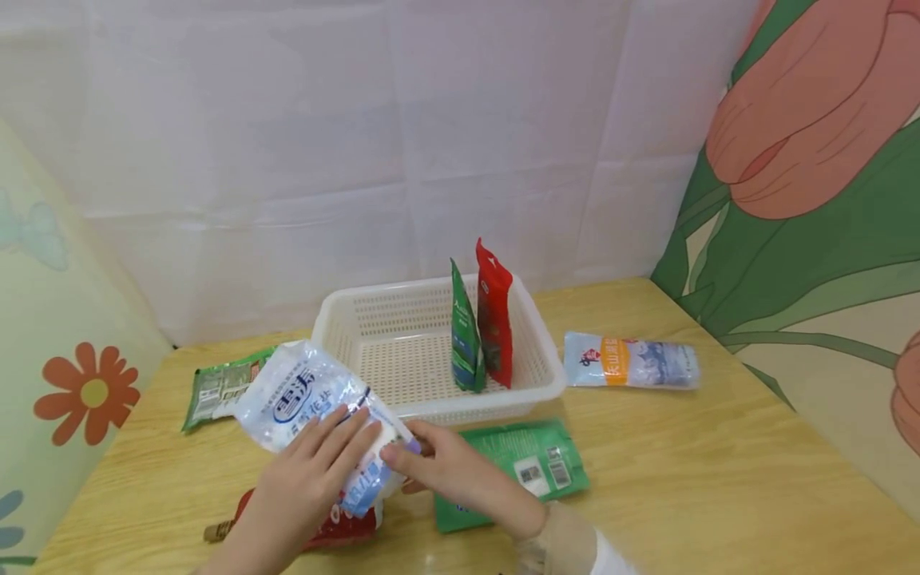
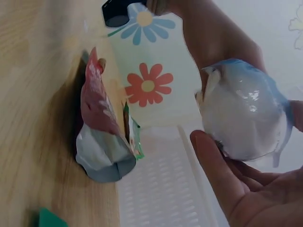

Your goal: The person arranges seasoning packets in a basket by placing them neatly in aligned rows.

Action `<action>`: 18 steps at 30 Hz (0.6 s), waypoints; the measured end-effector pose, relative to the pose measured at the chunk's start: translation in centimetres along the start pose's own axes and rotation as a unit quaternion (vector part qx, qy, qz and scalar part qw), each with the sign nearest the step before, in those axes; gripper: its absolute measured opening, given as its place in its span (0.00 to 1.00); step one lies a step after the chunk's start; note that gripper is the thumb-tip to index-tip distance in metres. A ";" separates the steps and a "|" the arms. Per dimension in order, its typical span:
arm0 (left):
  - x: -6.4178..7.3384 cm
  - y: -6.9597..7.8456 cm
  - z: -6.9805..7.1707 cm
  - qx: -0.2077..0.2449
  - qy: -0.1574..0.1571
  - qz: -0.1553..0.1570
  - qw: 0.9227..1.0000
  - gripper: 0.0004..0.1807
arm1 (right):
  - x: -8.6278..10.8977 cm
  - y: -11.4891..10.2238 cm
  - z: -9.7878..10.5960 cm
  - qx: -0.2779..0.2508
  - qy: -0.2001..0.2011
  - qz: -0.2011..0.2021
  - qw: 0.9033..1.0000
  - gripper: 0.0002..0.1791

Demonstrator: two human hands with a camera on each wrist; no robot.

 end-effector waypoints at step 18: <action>0.7 -2.4 1.2 0.086 0.160 0.078 0.980 0.32 | 1.7 1.0 2.5 -0.066 0.077 0.018 0.995 0.38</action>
Point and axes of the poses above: each hand's wrist, its own x-axis away from the middle knuckle, its own z-axis out of the back of the hand, y = z × x, the point moved 10 cm from there along -x, towards the middle knuckle, and after that the axes turned 9 degrees about -z, right-handed, at the moved point
